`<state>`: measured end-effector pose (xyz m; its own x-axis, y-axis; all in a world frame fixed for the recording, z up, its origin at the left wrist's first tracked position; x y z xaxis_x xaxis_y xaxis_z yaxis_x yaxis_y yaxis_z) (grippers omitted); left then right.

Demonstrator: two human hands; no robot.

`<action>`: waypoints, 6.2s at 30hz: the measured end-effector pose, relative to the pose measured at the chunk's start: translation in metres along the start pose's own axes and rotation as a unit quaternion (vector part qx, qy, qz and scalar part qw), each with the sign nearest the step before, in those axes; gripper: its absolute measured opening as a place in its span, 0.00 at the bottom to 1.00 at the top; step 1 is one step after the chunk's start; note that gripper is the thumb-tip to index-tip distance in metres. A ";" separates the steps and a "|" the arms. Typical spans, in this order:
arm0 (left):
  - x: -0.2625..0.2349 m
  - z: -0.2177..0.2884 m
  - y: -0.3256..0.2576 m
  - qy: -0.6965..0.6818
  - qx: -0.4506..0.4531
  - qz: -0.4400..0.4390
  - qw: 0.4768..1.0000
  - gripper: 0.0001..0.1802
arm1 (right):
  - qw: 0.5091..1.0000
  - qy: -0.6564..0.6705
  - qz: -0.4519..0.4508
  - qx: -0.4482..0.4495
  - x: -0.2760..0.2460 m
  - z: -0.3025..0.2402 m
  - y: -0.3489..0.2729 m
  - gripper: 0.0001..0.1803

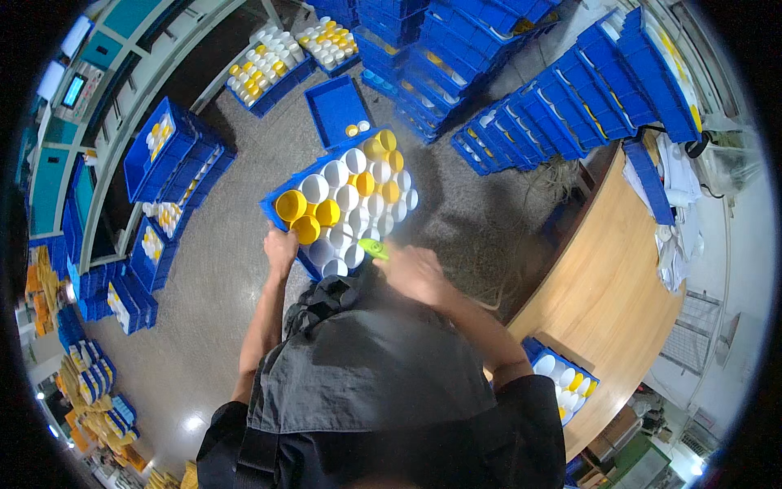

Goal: The person repeatedly picks up blue trays filled with white and yellow plastic caps, shakes them to settle the contents, and places them on a conveyor or table. They also use a green handheld device to scan or inspect the trays. The person moves between stacks of trays and a processing area, handling multiple trays in sequence.

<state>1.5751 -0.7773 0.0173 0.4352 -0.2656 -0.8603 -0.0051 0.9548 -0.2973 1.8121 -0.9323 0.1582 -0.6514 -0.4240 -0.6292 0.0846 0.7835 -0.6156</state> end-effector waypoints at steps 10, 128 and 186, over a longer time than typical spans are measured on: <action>-0.019 -0.065 -0.049 -0.075 -0.081 -0.024 0.994 0.16 | 0.995 -0.014 0.045 0.092 -0.010 0.042 0.013 0.25; -0.278 -0.702 -0.004 -0.281 -0.557 0.237 0.744 0.20 | 0.849 -0.397 -0.219 -0.271 0.298 -0.661 0.173 0.26; -0.653 -1.016 0.827 -0.391 0.052 0.054 0.917 0.15 | 0.971 0.207 0.050 -0.111 0.304 -1.147 0.718 0.14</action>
<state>0.3716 0.0499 -0.0880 0.9501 -0.0308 -0.3103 -0.0177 0.9882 -0.1522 0.8102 0.0225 0.0686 -0.8995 -0.1578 -0.4075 0.0283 0.9095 -0.4147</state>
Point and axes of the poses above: each hand's wrist, its own y-axis towards the middle knuckle, its own x-axis out of the palm, z = x × y, the point moved 1 cm from there along y, towards the middle knuckle, and after that the axes turned 2 degrees about y, right-handed, at the moved point
